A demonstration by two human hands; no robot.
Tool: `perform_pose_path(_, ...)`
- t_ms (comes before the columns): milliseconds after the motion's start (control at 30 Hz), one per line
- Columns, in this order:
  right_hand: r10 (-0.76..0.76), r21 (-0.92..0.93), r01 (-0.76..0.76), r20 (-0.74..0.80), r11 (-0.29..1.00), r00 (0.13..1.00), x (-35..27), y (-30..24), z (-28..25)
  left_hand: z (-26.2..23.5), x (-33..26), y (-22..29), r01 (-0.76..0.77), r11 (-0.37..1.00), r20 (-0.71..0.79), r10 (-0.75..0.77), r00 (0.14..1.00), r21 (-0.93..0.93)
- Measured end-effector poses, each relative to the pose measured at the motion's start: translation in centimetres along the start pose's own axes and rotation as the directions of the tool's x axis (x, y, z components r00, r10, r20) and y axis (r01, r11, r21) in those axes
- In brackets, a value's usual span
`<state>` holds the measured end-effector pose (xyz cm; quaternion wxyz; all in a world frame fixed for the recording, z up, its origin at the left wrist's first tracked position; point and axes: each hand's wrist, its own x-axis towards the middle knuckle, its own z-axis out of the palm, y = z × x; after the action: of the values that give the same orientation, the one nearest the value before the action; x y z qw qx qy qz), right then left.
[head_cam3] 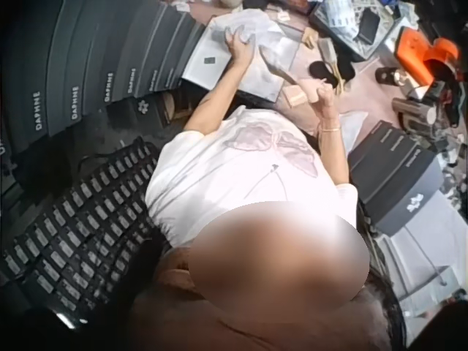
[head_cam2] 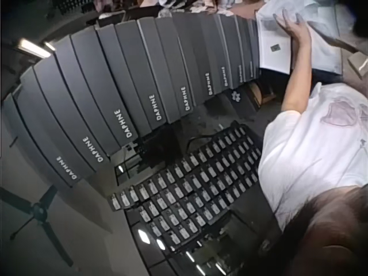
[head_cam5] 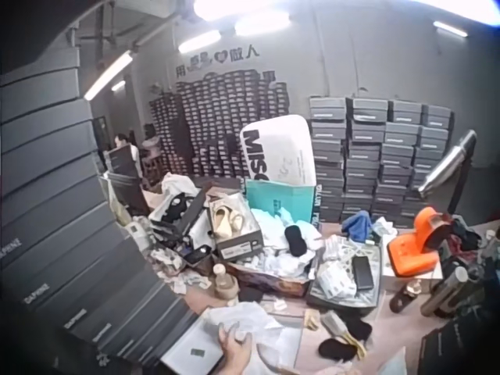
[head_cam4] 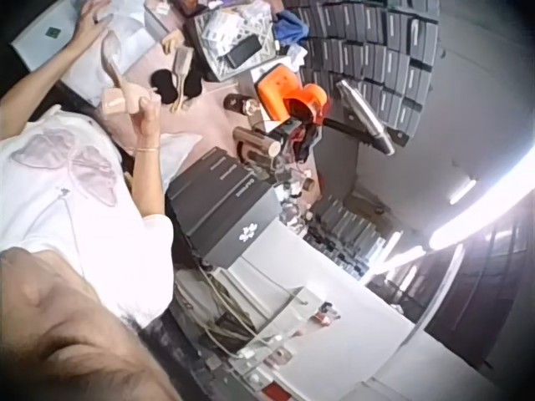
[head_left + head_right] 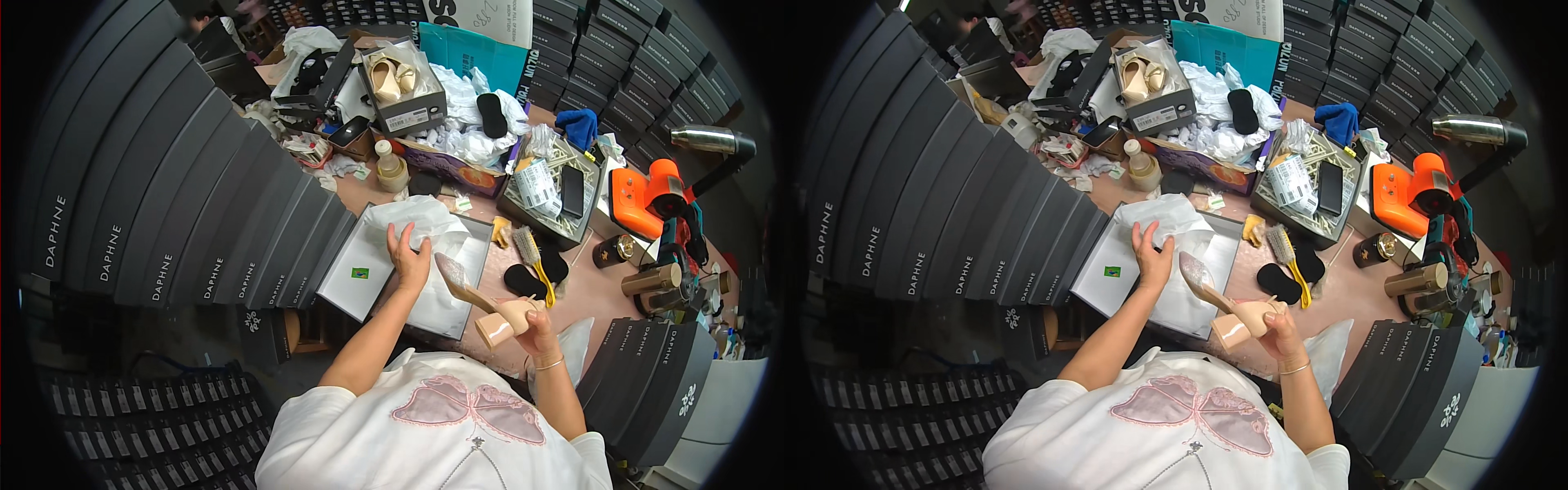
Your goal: The person is inspecting, cleaning with a brush and cloth, and packing high-heeled shoes into boxes.
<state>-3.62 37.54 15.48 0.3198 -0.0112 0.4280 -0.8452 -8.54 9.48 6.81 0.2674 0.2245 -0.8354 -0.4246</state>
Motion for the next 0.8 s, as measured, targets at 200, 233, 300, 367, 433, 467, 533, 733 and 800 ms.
perform_pose_path(200,-0.065,0.036,0.064,0.038,0.997,0.997,0.1,-0.7,1.8,-4.5,0.7,2.2,-0.246,0.964,0.114,0.257,0.96,-0.098)
perform_pose_path(233,-0.073,0.041,0.071,0.045,0.997,0.996,1.0,0.0,2.2,-6.0,0.7,3.1,-0.269,0.949,0.192,0.298,0.935,-0.162)
perform_pose_path(300,-0.06,0.161,0.082,-0.14,0.983,0.988,3.0,2.3,3.6,-8.6,1.1,5.3,-0.429,0.884,0.223,0.463,0.858,-0.185)
perform_pose_path(367,-0.048,0.339,0.141,-0.269,0.93,0.962,5.3,4.6,4.4,-11.6,2.1,6.3,-0.541,0.811,0.321,0.585,0.744,-0.223)
perform_pose_path(433,-0.061,0.46,0.17,-0.242,0.872,0.968,5.9,6.5,4.4,-12.8,4.0,3.1,-0.507,0.86,0.368,0.488,0.792,-0.049)
perform_pose_path(467,-0.042,0.512,0.168,-0.248,0.842,0.968,5.7,6.5,5.5,-13.1,5.2,0.5,-0.433,0.899,0.369,0.379,0.848,0.072)
perform_pose_path(533,0.016,0.602,0.17,-0.291,0.78,0.957,5.2,6.7,6.5,-14.0,6.7,-4.7,-0.367,0.859,0.403,0.213,0.89,0.356)
perform_pose_path(733,-0.118,0.431,0.263,-0.334,0.863,0.935,3.7,7.8,8.6,-13.8,6.3,-11.2,0.347,0.924,0.392,-0.262,0.882,-0.161)
perform_pose_path(800,-0.175,0.434,0.312,-0.327,0.845,0.929,2.3,9.3,7.5,-13.0,7.2,-10.0,0.308,0.905,0.371,-0.19,0.909,-0.292)
